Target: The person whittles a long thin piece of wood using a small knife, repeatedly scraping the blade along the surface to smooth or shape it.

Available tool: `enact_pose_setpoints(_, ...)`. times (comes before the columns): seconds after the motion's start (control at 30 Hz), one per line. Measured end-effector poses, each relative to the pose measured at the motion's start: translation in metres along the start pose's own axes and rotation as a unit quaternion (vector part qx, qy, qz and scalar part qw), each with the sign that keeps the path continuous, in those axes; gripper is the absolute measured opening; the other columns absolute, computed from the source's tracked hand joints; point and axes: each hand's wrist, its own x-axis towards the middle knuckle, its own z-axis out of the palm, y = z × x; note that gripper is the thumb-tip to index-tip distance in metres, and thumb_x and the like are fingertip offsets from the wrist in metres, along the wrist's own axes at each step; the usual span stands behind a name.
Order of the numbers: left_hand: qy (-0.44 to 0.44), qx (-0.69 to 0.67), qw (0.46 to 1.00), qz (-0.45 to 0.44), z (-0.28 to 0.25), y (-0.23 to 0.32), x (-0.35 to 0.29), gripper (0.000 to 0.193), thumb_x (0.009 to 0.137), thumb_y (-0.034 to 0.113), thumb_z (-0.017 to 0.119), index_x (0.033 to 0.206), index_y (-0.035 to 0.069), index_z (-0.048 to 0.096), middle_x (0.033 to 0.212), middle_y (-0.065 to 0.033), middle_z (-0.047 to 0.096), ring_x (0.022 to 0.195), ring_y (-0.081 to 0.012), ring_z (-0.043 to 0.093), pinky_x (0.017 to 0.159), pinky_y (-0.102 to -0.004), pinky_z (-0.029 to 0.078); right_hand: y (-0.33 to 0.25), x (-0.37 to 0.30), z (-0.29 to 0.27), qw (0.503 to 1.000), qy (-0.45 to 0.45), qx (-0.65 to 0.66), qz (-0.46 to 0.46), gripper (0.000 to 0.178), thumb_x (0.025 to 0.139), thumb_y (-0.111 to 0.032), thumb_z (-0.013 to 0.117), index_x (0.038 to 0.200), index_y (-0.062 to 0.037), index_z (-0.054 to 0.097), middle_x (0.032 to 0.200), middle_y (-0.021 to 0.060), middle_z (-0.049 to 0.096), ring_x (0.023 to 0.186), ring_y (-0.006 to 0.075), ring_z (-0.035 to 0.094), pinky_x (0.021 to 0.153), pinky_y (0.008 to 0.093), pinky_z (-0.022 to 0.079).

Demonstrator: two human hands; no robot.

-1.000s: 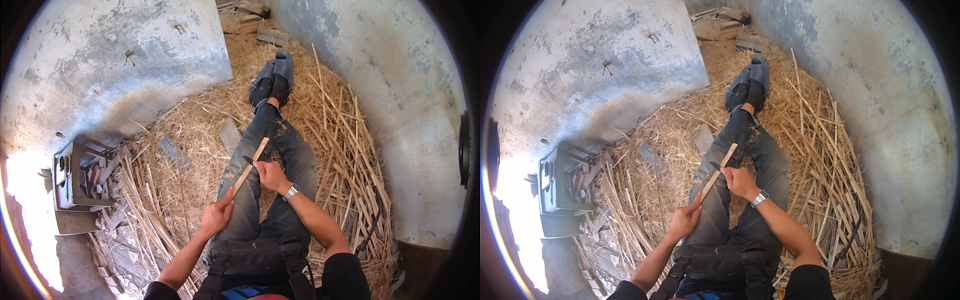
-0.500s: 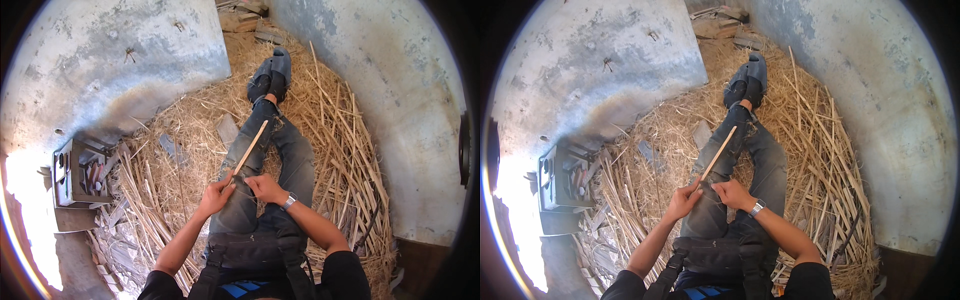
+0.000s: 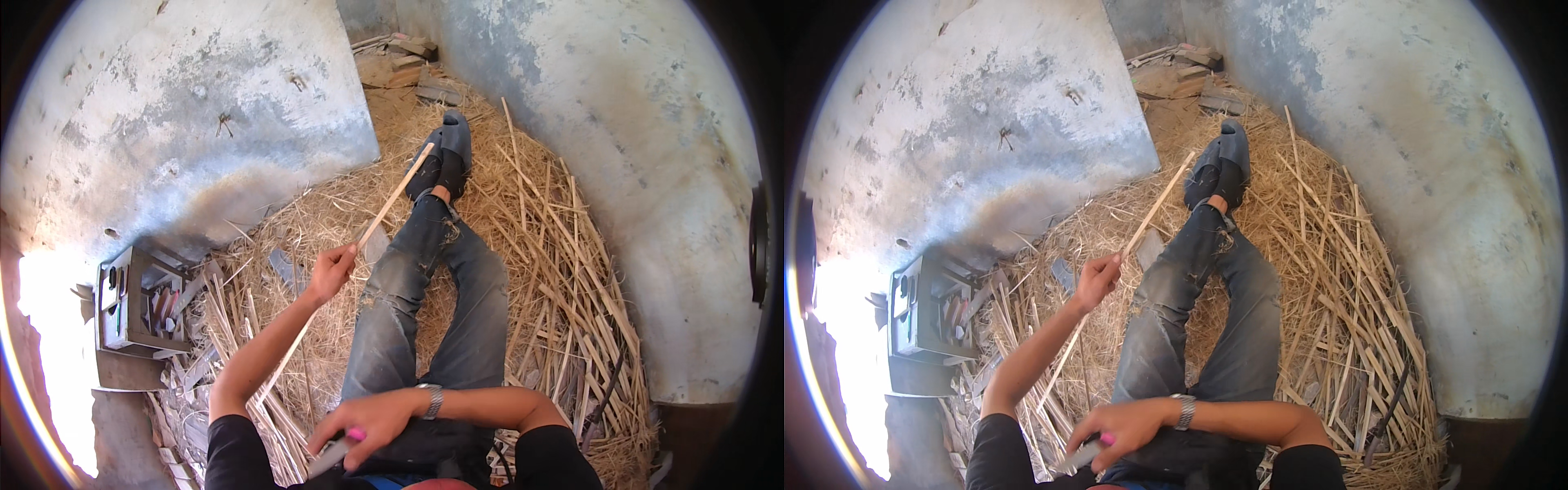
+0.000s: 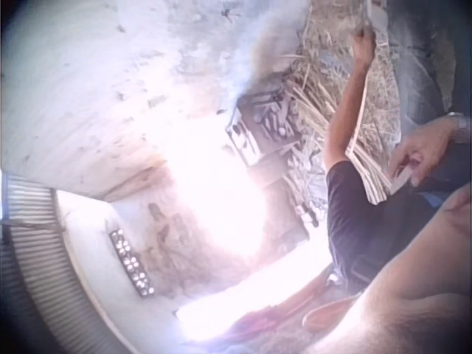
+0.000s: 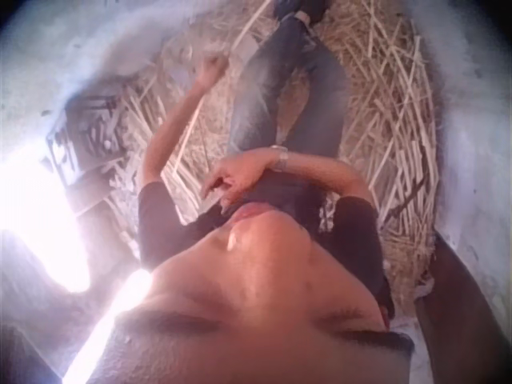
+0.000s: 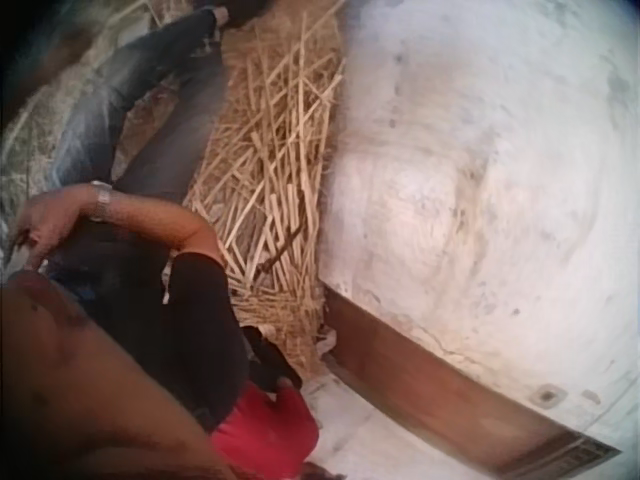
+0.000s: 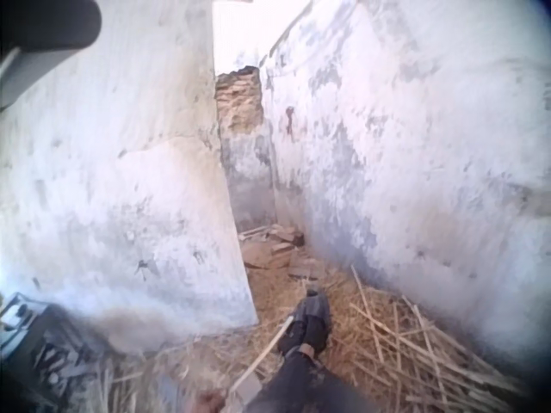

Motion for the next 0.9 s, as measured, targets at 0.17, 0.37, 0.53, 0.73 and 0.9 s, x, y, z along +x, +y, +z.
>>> enact_pose_setpoints(0.17,-0.021,-0.029,0.999,0.007,0.004,0.028,0.036,0.048,0.11,0.039,0.055,0.073,0.008,0.054,0.062,0.0025,0.047,0.052,-0.0061,0.04,0.047,-0.0258,0.03,0.03,0.042,0.038,0.989,-0.123,0.037,-0.074,0.053,0.103,-0.029,0.066,0.149,-0.0035,0.054,0.131,0.0193,0.068,0.114,0.0173,0.063,0.1,0.0354,0.05)
enact_pose_setpoints(0.37,-0.033,-0.038,0.999,0.02,-0.013,0.034,0.034,0.04,0.11,0.034,0.058,0.088,0.002,0.068,0.064,0.0022,0.053,0.054,-0.0052,0.045,0.049,-0.0261,0.035,-0.045,0.023,0.039,0.978,-0.093,0.186,0.02,0.031,0.102,-0.027,0.068,0.114,0.0015,0.068,0.1,0.0053,0.071,0.096,0.0101,0.062,0.082,0.0342,0.052)
enact_pose_setpoints(0.53,0.009,0.069,0.997,0.036,-0.014,0.03,0.005,0.037,0.109,0.032,0.059,0.129,0.004,0.073,0.069,0.0021,0.058,0.056,-0.0042,0.048,0.051,-0.0243,0.039,-0.022,-0.018,-0.014,0.996,-0.015,0.076,-0.038,0.044,0.093,-0.023,0.08,0.128,0.0007,0.069,0.125,0.0175,0.071,0.123,0.0216,0.061,0.107,0.0364,0.046)
enact_pose_setpoints(0.73,0.048,0.019,0.999,-0.004,0.012,0.041,-0.046,0.039,0.106,0.027,0.066,0.135,0.001,0.069,0.072,0.0008,0.062,0.056,-0.004,0.052,0.049,-0.0241,0.042,-0.049,-0.076,-0.128,0.646,0.68,-0.344,0.045,0.038,0.092,-0.018,0.082,0.122,0.0019,0.069,0.114,0.0103,0.076,0.083,0.0088,0.066,0.073,0.0263,0.053)
enact_pose_setpoints(0.9,0.079,0.054,0.995,0.032,0.049,0.046,-0.054,0.043,0.104,0.028,0.069,0.132,-0.004,0.069,0.073,-0.0043,0.069,0.057,-0.0061,0.059,0.052,-0.0272,0.047,-0.033,-0.079,-0.146,0.681,0.648,-0.329,0.091,0.027,0.091,-0.023,0.081,0.102,0.0009,0.076,0.08,0.01,0.075,0.056,0.0078,0.051,0.053,0.0271,0.043)
